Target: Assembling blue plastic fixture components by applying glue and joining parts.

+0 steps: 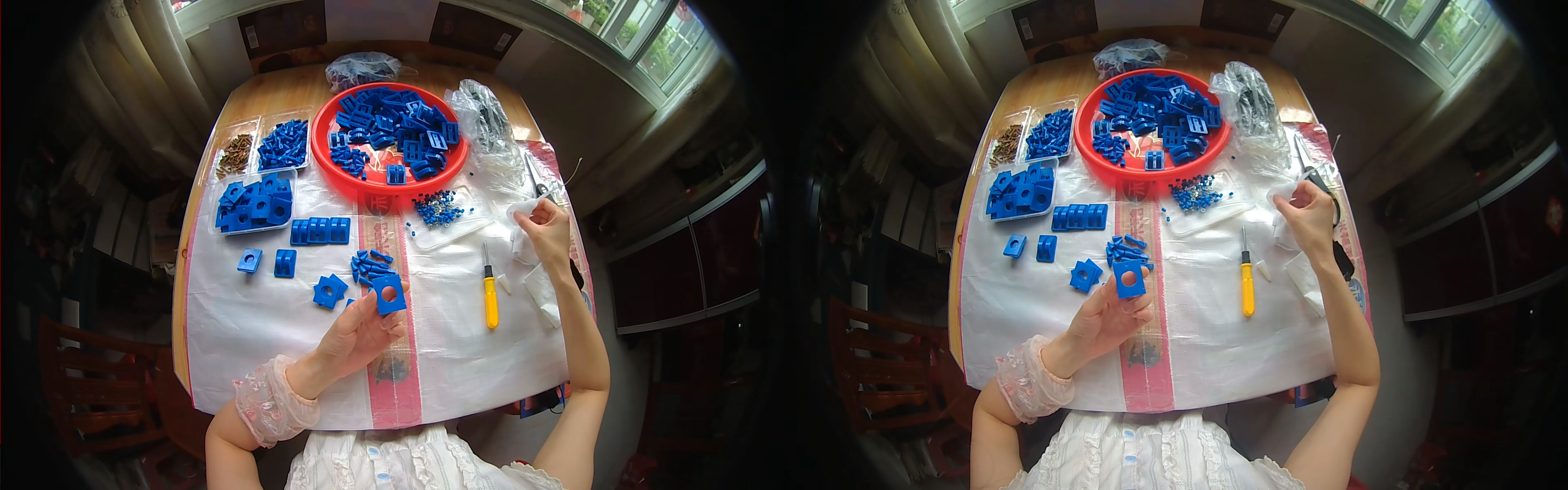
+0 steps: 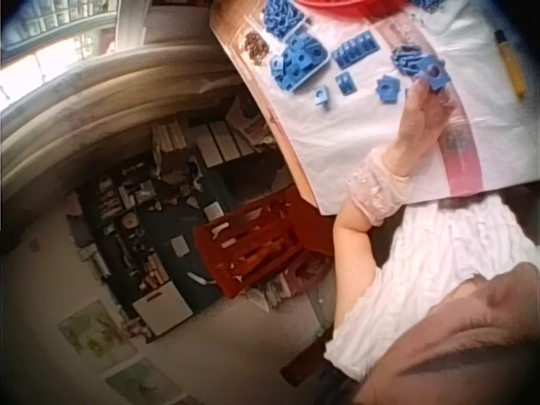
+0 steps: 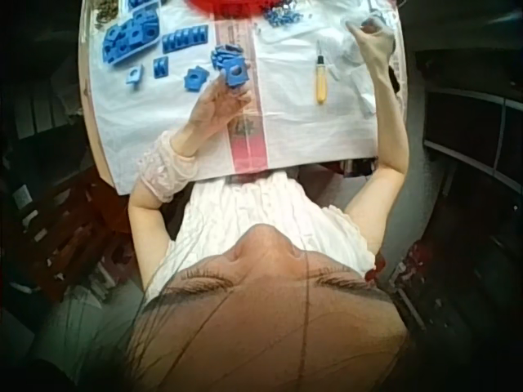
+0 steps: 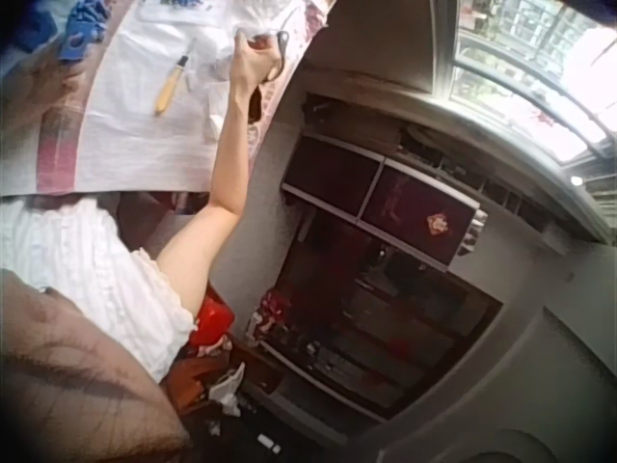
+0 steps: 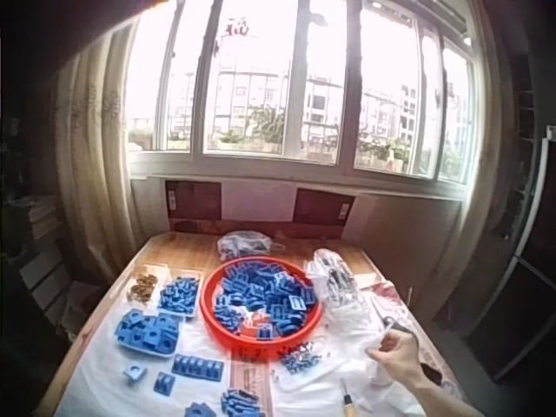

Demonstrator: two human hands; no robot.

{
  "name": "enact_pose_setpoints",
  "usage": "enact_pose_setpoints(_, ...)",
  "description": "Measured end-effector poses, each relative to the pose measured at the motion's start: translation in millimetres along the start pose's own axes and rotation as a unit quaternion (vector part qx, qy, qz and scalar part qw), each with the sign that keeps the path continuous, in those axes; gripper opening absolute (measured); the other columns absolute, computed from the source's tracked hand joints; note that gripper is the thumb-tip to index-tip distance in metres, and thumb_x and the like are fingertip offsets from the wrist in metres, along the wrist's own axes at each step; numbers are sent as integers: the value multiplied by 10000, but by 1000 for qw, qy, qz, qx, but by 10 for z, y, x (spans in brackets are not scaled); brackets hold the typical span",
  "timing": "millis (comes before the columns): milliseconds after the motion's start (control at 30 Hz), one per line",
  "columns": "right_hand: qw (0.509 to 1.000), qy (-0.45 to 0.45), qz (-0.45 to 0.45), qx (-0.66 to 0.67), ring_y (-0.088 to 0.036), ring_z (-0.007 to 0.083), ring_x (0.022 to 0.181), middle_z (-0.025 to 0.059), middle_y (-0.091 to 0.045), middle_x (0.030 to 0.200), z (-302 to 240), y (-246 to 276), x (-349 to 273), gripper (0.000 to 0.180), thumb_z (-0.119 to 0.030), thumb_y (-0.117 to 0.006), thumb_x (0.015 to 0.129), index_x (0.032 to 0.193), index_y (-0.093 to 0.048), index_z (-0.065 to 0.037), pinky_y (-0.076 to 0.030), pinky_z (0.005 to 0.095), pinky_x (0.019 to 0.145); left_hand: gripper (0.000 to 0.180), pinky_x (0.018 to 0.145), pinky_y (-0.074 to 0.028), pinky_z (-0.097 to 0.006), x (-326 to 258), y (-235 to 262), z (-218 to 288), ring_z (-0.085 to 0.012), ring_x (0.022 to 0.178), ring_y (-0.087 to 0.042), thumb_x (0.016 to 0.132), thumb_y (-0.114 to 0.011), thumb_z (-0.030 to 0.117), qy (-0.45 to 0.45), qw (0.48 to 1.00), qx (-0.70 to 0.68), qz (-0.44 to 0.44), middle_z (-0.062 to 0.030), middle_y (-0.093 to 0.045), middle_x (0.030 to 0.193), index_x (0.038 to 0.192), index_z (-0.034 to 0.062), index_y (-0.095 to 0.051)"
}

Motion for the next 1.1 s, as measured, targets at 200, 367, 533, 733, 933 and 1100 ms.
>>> enact_pose_setpoints(200, 988, -6, -2, -153, -652, 189, 665, 114, -677, 729, -70, -93, -17, 279, -208, -790, 726, 813, -656, 21, -500, 312, 624, 331, 823, -425, -273, 11, 48, -8, -72, 916, -540, 1010, -537, 381, 0, 998, -38, -51, 71, -608, 1223, 1233, 142, -590)
enact_pose_setpoints(367, 973, 27, 14, -231, -639, 266, 779, 124, -663, 815, -74, -82, -33, 305, -255, -790, 709, 835, -673, -4, -502, 373, 726, 474, 750, -353, -259, 12, 16, -15, -80, 777, -388, 992, -535, 451, 1, 1000, 2, 8, 93, -534, 903, 1305, 94, -527)
enact_pose_setpoints(533, 974, 18, 7, -228, -641, 253, 797, 99, -665, 832, -110, -85, -31, 317, -263, -801, 704, 852, -679, -10, -502, 372, 727, 465, 761, -353, -257, 8, 56, -56, -77, 777, -392, 999, -528, 440, 7, 1000, -10, 0, 88, -517, 887, 1311, 95, -513)
enact_pose_setpoints(733, 977, 18, -2, -212, -634, 216, 755, 79, -647, 805, -123, -59, -41, 361, -261, -825, 694, 906, -671, -13, -499, 349, 690, 281, 800, -398, -278, 22, 72, -60, -87, 839, -504, 1007, -541, 393, 12, 999, -38, -35, 95, -638, 994, 1147, 160, -612)
enact_pose_setpoints(933, 987, 57, 37, -143, -541, 131, 740, 34, -581, 832, -405, 126, -208, 473, -179, -845, 696, 1061, -585, -25, -449, 279, 650, 305, 811, -406, -277, 27, 61, -29, -81, 841, -504, 1005, -544, 393, 8, 998, -43, -43, 106, -646, 1040, 1180, 152, -608)
enact_pose_setpoints(1100, 991, 89, -30, 100, -512, 82, 802, 15, -561, 912, -659, 55, -544, 460, -46, -773, 762, 1155, -535, -38, -411, 217, 681, 449, 745, -351, -247, -8, 5, 1, -70, 768, -382, 993, -531, 457, -2, 999, -8, 37, 85, -500, 870, 1273, 106, -552)
Point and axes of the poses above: each hand's wrist, its own x-axis towards the middle knuckle, its own y-axis out of the back of the hand, z = x × y, the point moved 6 cm from there along x, towards the middle knuckle
